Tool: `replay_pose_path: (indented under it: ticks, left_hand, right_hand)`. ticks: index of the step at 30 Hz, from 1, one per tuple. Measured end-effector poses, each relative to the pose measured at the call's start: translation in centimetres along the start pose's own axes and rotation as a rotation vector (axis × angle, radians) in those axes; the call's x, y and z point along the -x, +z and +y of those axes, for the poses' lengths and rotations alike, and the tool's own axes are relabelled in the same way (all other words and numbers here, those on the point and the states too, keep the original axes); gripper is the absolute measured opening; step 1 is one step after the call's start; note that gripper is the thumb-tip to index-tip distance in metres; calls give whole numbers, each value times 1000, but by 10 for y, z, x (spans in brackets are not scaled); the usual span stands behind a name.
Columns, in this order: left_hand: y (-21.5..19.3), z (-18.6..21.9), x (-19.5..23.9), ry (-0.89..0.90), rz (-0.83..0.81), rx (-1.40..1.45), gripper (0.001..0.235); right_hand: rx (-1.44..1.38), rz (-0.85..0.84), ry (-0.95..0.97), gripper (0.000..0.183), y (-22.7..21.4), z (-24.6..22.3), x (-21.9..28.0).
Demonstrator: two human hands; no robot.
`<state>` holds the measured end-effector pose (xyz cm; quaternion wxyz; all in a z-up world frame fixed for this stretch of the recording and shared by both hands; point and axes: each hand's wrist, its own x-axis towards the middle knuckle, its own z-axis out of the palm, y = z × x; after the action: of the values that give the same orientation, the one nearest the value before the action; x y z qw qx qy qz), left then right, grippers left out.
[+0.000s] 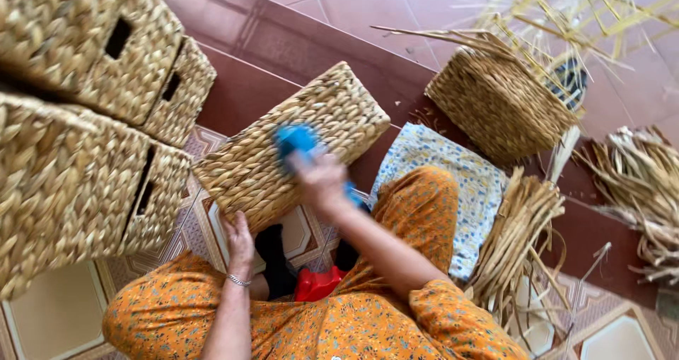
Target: The person sits on the floor and wipes the exterior and interior of a woven basket with a blue cloth. They rotate the basket to clean all sides and then place it on a stack of similar baskets.
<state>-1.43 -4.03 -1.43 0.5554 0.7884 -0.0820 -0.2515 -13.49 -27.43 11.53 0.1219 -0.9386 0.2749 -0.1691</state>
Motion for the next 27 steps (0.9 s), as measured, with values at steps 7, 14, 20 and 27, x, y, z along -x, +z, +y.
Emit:
replay_pose_path:
  ticks: [7,14,20,27]
  left_hand:
    - [-13,6,0,-57,-81,-84,83]
    - [-3,8,0,-310,15,-115,97]
    - [0,-23,-15,80,69,-111,87]
    - [-14,4,4,-133,9,190,72]
  right_hand:
    - [-98,178,-394,50,1,-43,60]
    - [245,283,172,51,-32,148,-10]
    - [116,223,72,55,-27,71,9]
    - [-263,15,-400,56,-14,-51,73]
